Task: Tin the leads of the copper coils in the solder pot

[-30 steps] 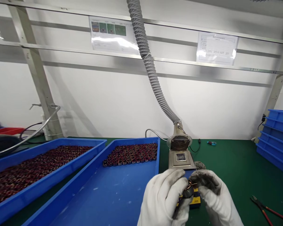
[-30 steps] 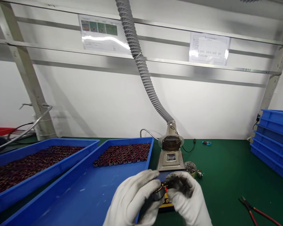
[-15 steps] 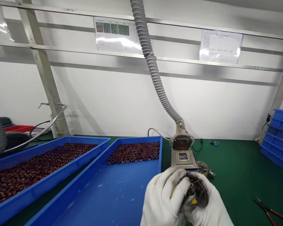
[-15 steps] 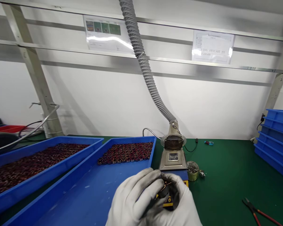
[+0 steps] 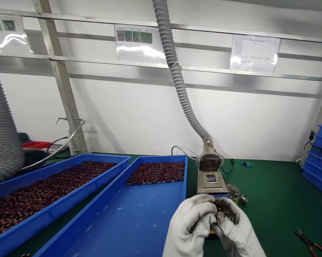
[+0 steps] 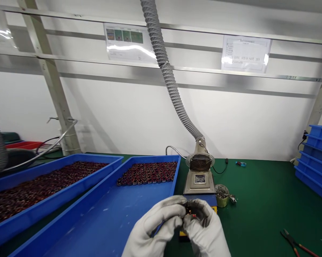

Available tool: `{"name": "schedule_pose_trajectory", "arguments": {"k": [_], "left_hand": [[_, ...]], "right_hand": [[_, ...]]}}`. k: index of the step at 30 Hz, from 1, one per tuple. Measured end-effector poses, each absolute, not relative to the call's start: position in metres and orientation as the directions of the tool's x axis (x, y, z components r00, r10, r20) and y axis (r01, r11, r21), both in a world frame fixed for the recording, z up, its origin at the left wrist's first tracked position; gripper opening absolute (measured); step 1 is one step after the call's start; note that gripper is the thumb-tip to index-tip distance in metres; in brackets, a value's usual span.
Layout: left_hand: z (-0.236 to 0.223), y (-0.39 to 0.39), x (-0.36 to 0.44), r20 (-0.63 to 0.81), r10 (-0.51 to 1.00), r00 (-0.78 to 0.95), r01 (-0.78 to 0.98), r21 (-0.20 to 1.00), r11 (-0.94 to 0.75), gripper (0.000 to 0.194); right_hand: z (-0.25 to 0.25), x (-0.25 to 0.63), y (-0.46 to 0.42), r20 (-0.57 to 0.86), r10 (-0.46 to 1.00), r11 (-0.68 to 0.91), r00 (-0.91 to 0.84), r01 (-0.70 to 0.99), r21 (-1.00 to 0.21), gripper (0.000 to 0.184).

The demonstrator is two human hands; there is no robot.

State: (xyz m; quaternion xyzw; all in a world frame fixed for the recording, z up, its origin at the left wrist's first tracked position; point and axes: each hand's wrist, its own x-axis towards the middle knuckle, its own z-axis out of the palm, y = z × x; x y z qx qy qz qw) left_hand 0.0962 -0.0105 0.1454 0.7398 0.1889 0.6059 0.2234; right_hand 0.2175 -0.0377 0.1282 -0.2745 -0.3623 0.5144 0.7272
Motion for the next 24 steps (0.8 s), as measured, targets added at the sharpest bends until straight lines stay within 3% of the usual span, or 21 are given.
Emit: {"name": "schedule_pose_trajectory", "arguments": {"k": [4, 7, 9, 14, 21, 24], "left_hand": [[0.145, -0.003, 0.088, 0.69, 0.718, 0.093, -0.217, 0.718, -0.661, 0.015], [0.147, -0.001, 0.085, 0.631, 0.767, 0.118, -0.165, 0.774, -0.611, 0.016], [0.149, -0.005, 0.088, 0.647, 0.742, 0.174, -0.075, 0.76, -0.645, 0.018], [0.15, -0.011, 0.102, 0.801, 0.561, 0.21, 0.008, 0.572, -0.82, 0.017], [0.145, 0.004, 0.087, 0.688, 0.719, 0.099, -0.223, 0.719, -0.658, 0.014], [0.145, 0.004, 0.083, 0.687, 0.716, 0.121, -0.139, 0.726, -0.673, 0.012]], "right_hand": [[0.134, 0.218, -0.042, 0.203, 0.979, 0.161, 0.013, -0.656, -0.737, 0.021], [0.137, 0.219, -0.042, 0.171, 0.985, 0.109, -0.024, -0.68, -0.725, 0.019], [0.138, 0.218, -0.04, 0.154, 0.988, 0.125, 0.017, -0.681, -0.721, 0.02], [0.129, 0.215, -0.034, 0.122, 0.991, 0.12, 0.048, -0.703, -0.701, 0.023], [0.122, 0.223, -0.031, 0.195, 0.98, 0.131, -0.028, -0.649, -0.75, 0.018], [0.123, 0.229, -0.03, 0.249, 0.968, 0.176, -0.031, -0.624, -0.761, 0.023]]}}
